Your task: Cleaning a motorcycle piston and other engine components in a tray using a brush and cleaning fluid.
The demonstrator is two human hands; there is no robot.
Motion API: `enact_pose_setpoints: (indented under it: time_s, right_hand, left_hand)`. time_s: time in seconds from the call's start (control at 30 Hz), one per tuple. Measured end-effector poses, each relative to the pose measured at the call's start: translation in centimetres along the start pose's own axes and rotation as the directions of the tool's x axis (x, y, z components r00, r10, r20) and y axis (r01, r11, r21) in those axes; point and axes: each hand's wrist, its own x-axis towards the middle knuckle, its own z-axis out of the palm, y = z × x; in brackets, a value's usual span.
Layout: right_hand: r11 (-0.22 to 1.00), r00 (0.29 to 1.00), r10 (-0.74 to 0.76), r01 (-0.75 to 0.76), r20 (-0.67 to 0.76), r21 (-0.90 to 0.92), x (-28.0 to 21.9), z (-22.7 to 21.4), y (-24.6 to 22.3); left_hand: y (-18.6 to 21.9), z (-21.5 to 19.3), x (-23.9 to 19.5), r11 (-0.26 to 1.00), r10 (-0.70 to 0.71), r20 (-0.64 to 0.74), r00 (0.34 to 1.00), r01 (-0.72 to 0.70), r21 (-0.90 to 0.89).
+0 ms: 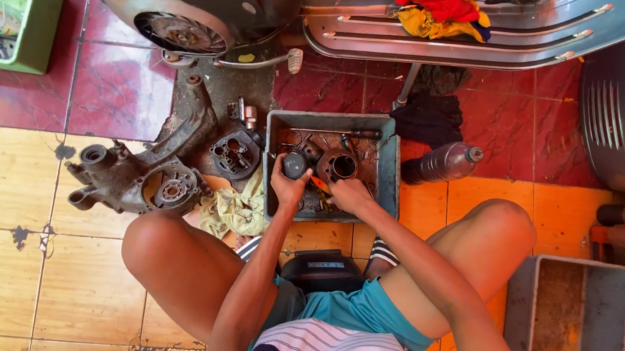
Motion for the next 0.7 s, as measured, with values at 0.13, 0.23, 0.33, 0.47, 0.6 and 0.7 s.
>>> enact_pose_setpoints:
  time_s: [0.13, 0.23, 0.33, 0.47, 0.6, 0.7]
  right_hand:
    - [0.983, 0.997, -0.015, 0.028, 0.072, -0.179, 1.9, 6.1, 1.4]
    - [0.969, 0.998, 0.056, -0.046, 0.035, -0.244, 3.4, 10.5, 1.7]
    - [0.976, 0.994, 0.113, -0.113, -0.013, -0.185, 5.5, 16.0, 2.1]
    - [0.974, 0.983, 0.179, -0.183, -0.04, -0.134, 5.9, 16.5, 1.8]
    - [0.991, 0.982, 0.119, -0.126, -0.143, -0.035, 4.2, 13.4, 0.1]
    - [0.983, 0.966, 0.103, -0.062, -0.238, 0.173, 2.8, 8.7, -3.1]
  left_hand:
    - [-5.9, -0.6, -0.4, 0.988, 0.045, -0.09, 0.995, -0.031, 0.153]
    - [-6.1, -1.5, -0.8, 0.977, 0.081, -0.043, 0.996, -0.071, 0.199]
    - [-6.0, -2.2, -1.7, 0.952, 0.12, 0.061, 0.991, -0.133, 0.276]
    - [-7.1, -1.4, -3.3, 0.971, 0.144, 0.05, 0.988, -0.151, 0.183]
    - [-9.6, -0.4, -4.5, 0.986, 0.131, -0.117, 0.984, -0.117, 0.118]
    - [-6.4, -0.7, -5.8, 0.996, 0.061, -0.105, 0.993, -0.067, -0.058]
